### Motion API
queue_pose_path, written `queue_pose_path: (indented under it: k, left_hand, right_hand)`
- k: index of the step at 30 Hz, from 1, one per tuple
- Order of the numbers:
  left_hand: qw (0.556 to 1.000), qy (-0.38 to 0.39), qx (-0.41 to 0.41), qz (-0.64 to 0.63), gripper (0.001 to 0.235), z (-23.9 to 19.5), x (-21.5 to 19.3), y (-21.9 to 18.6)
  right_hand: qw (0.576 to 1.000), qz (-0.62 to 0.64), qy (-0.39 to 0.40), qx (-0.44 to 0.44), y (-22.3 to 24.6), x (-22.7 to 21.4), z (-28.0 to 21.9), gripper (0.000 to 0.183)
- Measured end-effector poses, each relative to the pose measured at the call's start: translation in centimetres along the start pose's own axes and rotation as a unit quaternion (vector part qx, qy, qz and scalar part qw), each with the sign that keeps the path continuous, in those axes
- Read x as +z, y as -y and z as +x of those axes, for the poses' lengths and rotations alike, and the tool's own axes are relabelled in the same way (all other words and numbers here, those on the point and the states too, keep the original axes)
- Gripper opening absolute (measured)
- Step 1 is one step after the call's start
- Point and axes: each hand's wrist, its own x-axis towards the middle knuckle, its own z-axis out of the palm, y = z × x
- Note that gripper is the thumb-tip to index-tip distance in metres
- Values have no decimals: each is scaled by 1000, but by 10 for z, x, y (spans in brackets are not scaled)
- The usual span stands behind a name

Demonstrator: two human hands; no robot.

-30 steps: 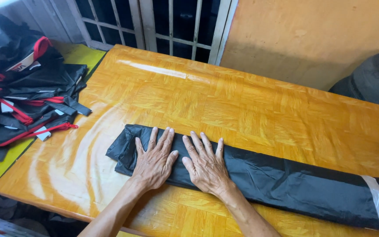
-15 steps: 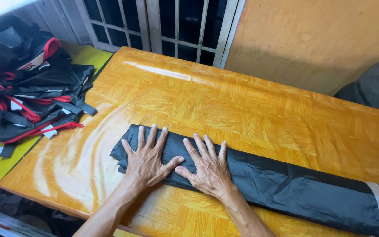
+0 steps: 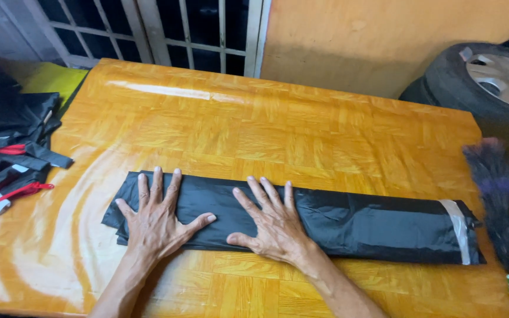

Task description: The person folds a large black fabric sheet on a wooden table. They smooth the fabric with their hands and use a small brush to press down the folds. The person then folds the fabric into a long, narrow strip and places a red strap over it.

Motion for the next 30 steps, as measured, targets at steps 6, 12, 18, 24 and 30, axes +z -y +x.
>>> queue_pose_path:
  k: [6,12,18,24,30]
  left_hand:
    - [1000,-23,-4,-10,116,0,1,2]
    - [1000,-12,8,21,110,2,-4,12]
    - [971,-180,74,138,102,20,33,26]
    - [890,-216,387,108,99,9,70,-57]
    - [903,-192,359,135,92,13,81,-62]
  right_hand:
    - [989,-122,-58,64,-61,-3,-64,107]
    - [989,-121,-59,61,-59,-15,-61,109]
    - [994,-56,-69,57,-45,-19,-46,110]
    - [996,-32,-66,53,-47,-20,-49,106]
    - [995,-33,-96,0,-89,-24,-67,101]
